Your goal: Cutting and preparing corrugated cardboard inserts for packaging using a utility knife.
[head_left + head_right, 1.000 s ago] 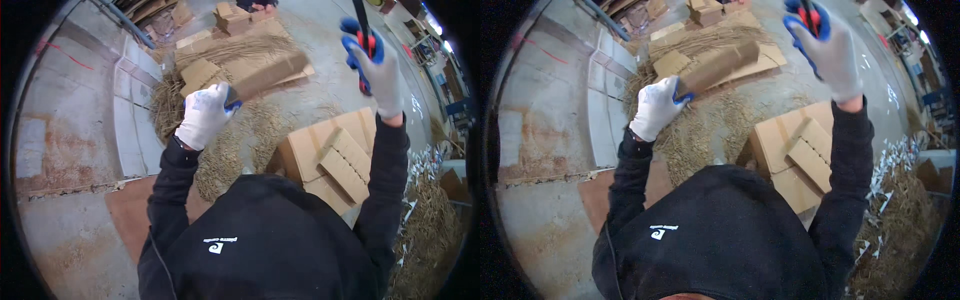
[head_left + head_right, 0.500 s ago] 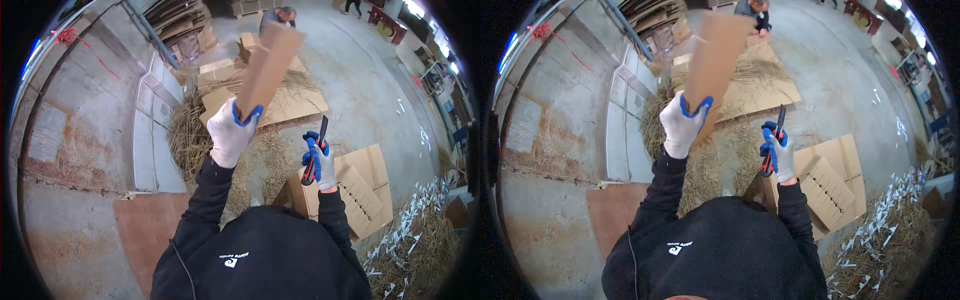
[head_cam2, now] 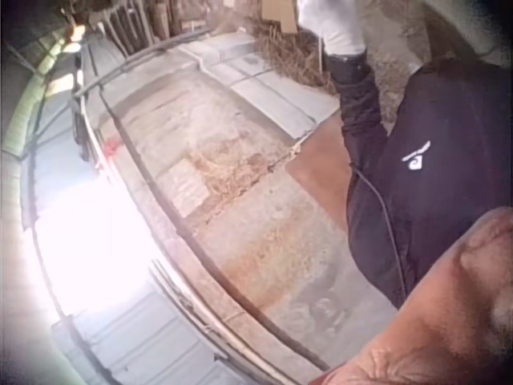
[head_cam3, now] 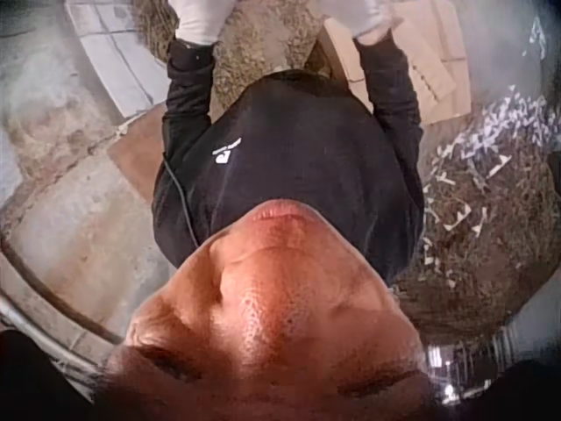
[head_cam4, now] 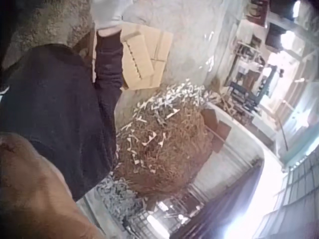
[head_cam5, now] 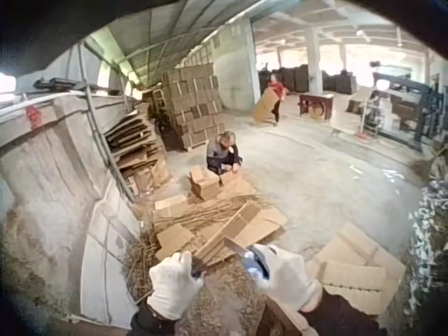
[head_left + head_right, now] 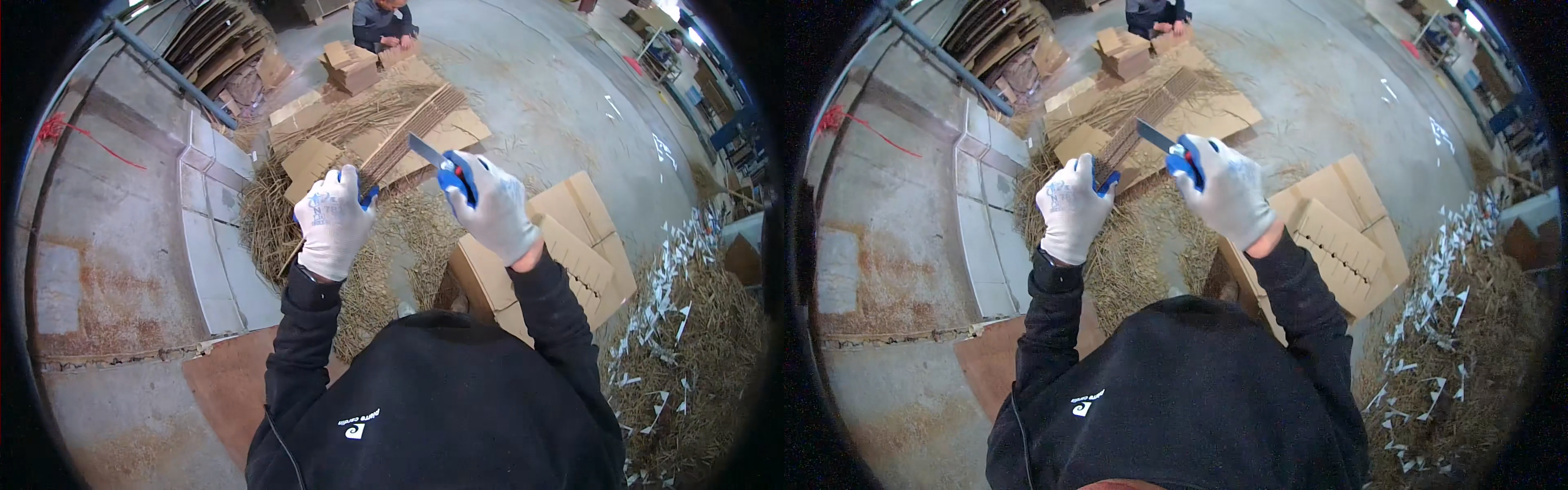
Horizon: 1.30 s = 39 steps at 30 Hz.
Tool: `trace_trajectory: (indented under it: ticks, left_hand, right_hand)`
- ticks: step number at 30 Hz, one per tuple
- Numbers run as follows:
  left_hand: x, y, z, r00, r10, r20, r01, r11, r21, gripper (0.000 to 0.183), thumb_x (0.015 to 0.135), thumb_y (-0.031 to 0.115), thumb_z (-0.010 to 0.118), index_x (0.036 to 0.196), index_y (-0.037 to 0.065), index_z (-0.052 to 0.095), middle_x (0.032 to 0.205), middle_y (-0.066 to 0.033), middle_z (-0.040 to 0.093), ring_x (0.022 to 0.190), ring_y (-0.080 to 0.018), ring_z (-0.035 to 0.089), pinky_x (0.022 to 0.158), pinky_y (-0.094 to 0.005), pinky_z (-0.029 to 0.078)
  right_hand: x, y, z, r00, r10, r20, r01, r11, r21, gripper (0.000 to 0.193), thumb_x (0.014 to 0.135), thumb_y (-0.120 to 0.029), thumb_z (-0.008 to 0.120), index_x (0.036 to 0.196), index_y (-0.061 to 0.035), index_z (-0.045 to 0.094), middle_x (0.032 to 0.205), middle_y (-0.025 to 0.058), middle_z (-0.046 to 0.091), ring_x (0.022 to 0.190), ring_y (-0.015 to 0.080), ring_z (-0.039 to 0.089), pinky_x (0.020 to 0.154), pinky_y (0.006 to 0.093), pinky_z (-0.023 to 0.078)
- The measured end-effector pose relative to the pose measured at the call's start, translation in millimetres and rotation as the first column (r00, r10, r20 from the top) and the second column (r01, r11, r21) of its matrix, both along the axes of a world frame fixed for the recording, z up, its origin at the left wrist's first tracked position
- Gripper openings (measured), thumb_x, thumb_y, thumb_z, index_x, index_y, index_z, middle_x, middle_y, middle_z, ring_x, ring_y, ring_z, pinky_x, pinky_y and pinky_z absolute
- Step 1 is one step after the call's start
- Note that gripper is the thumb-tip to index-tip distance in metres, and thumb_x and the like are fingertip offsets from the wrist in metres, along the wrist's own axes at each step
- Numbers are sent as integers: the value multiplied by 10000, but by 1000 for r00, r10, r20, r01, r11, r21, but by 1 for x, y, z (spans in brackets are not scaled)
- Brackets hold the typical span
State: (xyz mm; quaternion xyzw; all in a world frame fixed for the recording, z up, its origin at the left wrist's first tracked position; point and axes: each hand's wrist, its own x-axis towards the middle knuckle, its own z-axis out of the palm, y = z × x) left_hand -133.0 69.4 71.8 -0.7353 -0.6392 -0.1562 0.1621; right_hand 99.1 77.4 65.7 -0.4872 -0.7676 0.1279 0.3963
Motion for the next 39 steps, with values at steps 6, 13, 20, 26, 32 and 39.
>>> trace_trajectory:
  ticks: [6,13,20,26,32,39]
  left_hand:
    - [-32,37,-22,-64,-239,969,148,958,246,436,851,268,766,1200,44,629,1170,-105,694,945,-235,698,820,-336,544]
    - [-40,71,-55,-561,-31,827,57,995,77,412,890,256,732,1231,43,645,1119,-78,679,945,-202,681,792,-360,584]
    - [-25,90,-94,-767,100,634,166,985,46,408,889,227,714,1253,89,589,1144,-88,665,1038,-260,647,903,-400,538]
    - [49,61,-65,-590,425,686,367,899,-240,461,975,344,577,1318,38,542,1271,-154,609,1191,-308,566,1064,-447,432]
    - [30,61,-138,-104,221,970,349,921,-172,367,920,165,716,1225,-17,621,1151,-105,670,984,-201,666,864,-348,563]
    - [81,25,-161,198,274,941,525,781,-338,385,812,-61,733,1179,-63,618,1064,-114,688,900,-179,669,840,-302,551]
  right_hand:
    - [37,25,-3,821,45,-569,-4,997,72,371,1025,-308,516,1218,-17,642,784,25,627,636,113,578,569,260,457]
    - [34,7,-73,727,-95,-680,-246,888,-387,466,1065,-376,406,1226,-14,651,768,-36,535,592,28,456,523,192,358]
    - [38,-12,-120,400,-296,-867,-490,731,-475,548,1055,-465,420,1254,10,608,781,-14,566,586,49,480,518,209,407]
    - [68,-51,-145,271,-494,-826,-429,706,-563,451,1050,-421,446,1257,-49,594,811,-9,577,588,62,496,517,206,423]
    - [114,-78,-214,131,-632,-763,-158,747,-646,355,998,-319,582,1227,-49,608,916,26,661,573,50,519,489,224,435]
    - [115,-118,-212,197,-798,-570,2,582,-814,354,919,-368,675,1095,-61,676,785,-10,608,610,72,500,546,260,424]
